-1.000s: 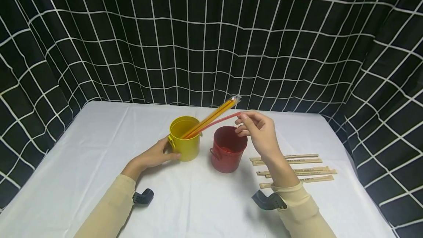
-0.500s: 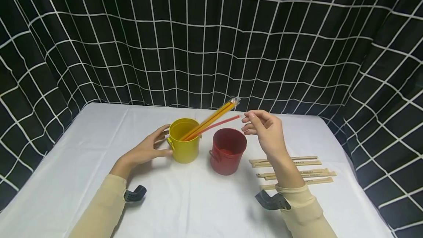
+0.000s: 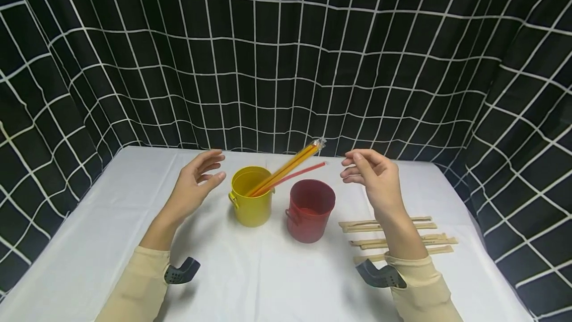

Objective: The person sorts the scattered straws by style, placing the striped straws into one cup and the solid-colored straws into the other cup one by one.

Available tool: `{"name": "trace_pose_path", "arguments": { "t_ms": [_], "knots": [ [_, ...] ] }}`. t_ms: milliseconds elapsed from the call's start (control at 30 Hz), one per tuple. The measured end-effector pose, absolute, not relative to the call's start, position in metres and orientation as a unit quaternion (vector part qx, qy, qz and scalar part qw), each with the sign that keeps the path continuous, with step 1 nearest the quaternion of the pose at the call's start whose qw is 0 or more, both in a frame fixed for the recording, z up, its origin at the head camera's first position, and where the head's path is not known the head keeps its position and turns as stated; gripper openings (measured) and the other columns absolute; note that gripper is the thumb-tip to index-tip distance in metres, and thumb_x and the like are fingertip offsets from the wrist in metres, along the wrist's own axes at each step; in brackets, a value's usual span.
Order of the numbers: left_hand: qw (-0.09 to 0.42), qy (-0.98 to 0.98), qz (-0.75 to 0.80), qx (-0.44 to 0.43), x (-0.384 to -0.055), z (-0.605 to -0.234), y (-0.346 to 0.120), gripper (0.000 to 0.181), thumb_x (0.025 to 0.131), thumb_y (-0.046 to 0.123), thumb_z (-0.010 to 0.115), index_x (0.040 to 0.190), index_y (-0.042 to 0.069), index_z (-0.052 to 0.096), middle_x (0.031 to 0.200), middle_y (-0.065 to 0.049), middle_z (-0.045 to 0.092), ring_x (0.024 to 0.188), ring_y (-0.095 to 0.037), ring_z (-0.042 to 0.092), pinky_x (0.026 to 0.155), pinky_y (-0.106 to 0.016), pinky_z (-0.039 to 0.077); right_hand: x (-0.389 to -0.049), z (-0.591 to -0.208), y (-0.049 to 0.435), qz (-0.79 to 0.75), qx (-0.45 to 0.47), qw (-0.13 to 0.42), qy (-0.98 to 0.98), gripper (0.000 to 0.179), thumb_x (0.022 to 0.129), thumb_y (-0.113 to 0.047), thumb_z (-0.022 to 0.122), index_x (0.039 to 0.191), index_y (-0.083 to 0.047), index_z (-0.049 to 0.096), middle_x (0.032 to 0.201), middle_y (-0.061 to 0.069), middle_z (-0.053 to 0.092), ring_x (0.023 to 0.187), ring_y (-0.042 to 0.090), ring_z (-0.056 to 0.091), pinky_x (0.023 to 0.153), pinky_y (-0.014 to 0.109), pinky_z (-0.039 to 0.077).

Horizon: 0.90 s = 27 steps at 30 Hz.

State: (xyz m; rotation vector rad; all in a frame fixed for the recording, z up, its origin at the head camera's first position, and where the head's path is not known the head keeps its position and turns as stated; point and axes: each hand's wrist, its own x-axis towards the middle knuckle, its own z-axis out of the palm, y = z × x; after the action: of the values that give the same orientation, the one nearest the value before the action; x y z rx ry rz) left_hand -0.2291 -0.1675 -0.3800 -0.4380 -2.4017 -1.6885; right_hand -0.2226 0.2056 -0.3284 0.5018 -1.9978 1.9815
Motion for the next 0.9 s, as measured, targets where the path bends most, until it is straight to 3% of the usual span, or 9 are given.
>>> {"name": "trace_pose_path", "arguments": {
  "t_ms": [300,367,567,700,900],
  "knots": [
    [0.107,-0.803,-0.556,-0.187,-0.208,-0.357,-0.147,0.047,0.101,0.013,0.06,0.147,0.01,0.048,0.145,-0.012,0.058,0.133,-0.027,0.055,0.104,-0.02,0.047,-0.22,-0.332,0.228,0.649,0.194,0.15,-0.72,0.017,0.103,-0.01,0.055,0.102,-0.016,0.071,0.088,-0.007,0.075,0.072,0.007,0.073,0.068,0.021,0.063],
    [0.103,-0.803,-0.554,-0.195,-0.205,-0.355,-0.142,0.047,0.101,0.013,0.06,0.146,0.01,0.049,0.144,-0.012,0.059,0.133,-0.027,0.056,0.105,-0.023,0.048,-0.22,-0.335,0.236,0.638,0.195,0.154,-0.729,0.017,0.103,-0.009,0.055,0.102,-0.015,0.071,0.089,-0.007,0.075,0.073,0.006,0.073,0.068,0.021,0.063],
    [0.088,-0.799,-0.549,-0.23,-0.196,-0.353,-0.124,0.043,0.1,0.012,0.06,0.143,0.005,0.054,0.14,-0.015,0.062,0.13,-0.034,0.058,0.108,-0.05,0.049,-0.219,-0.344,0.261,0.593,0.211,0.152,-0.762,0.019,0.103,-0.007,0.054,0.107,-0.015,0.071,0.095,-0.008,0.074,0.079,0.005,0.072,0.069,0.019,0.062],
    [0.049,-0.792,-0.55,-0.26,-0.19,-0.357,-0.107,0.041,0.101,0.012,0.059,0.14,0.003,0.057,0.138,-0.016,0.064,0.127,-0.038,0.06,0.106,-0.053,0.049,-0.22,-0.351,0.279,0.573,0.225,0.117,-0.779,0.021,0.103,-0.005,0.053,0.111,-0.014,0.07,0.1,-0.009,0.074,0.084,0.005,0.072,0.071,0.019,0.062],
    [-0.029,-0.801,-0.531,-0.275,-0.18,-0.37,-0.085,0.044,0.101,0.017,0.06,0.143,0.008,0.056,0.146,-0.007,0.06,0.129,-0.031,0.058,0.11,-0.05,0.048,-0.225,-0.364,0.301,0.538,0.234,0.049,-0.808,0.021,0.105,-0.007,0.051,0.117,-0.011,0.068,0.108,-0.013,0.073,0.092,0.004,0.071,0.077,0.021,0.062]
  ]
}}
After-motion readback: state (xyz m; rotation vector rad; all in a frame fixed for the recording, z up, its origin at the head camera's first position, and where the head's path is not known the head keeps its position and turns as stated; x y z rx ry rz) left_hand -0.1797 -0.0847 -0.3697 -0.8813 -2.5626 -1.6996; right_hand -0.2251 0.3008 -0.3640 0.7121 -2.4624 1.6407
